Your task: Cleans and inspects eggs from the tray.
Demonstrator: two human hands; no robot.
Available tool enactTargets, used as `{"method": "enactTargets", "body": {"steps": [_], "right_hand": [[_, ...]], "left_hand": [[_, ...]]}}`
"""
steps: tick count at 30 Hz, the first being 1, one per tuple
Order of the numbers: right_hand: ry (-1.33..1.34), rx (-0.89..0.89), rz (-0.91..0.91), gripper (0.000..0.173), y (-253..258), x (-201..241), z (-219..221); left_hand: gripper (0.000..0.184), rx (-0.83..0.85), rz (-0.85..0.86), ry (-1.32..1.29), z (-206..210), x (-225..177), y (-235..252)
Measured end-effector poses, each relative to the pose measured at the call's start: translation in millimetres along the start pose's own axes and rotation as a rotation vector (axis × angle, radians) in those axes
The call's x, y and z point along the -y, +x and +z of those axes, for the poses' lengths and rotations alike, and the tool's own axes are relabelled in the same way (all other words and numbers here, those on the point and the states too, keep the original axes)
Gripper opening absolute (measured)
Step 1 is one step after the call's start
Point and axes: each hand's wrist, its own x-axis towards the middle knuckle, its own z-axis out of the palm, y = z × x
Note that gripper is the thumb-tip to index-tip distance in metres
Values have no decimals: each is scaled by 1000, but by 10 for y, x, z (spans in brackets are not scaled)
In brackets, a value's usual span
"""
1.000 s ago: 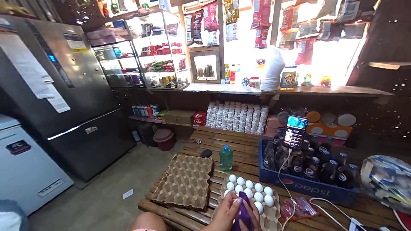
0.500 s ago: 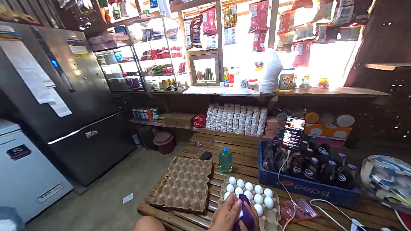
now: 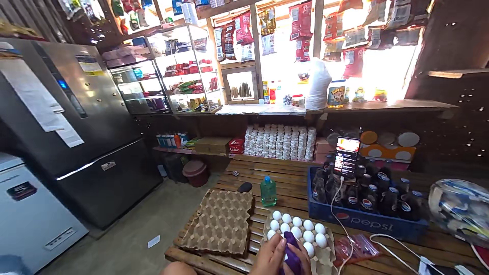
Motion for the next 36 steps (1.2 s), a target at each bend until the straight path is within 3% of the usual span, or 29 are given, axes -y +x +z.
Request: {"method": "enactTargets", "body": {"steps": [6,8,12,14,17,21,23,27,29,31,33,36], "right_hand": [[350,-235,466,41,103,330,0],[331,-235,444,45,83,309,7],[132,-84,131,56,-6,46,15],[93,-72,104,58,-14,21,23],[221,-132,229,45,30,171,18],[340,-268,560,53,134,346,-19],[328,-266,543,56,107,296,-10],[197,-96,228,62,-17,105,37],[149,-69,181,68,-28,75,38],[185,-101,236,58,8,142,20],[262,-176,410,50,63,262,-13],[264,-268,611,56,128,310,-57]], "left_hand": [[43,92,40,92,46,19,-65],[42,84,24,51,61,41,-61],[45,23,-17,38,65,37,-31],[47,16,11,99,48,32,-36],[46,29,99,163,44,42,-60],[45,72,113,144,54,65,-90],[47,53,67,81,82,106,-86],[49,-5,-10,71,73,89,-38],[49,13,-13,121,46,53,-35],[48,36,43,156,40,59,-50],[47,63,104,191,45,72,-78],[47,88,92,185,62,96,-96]]}}
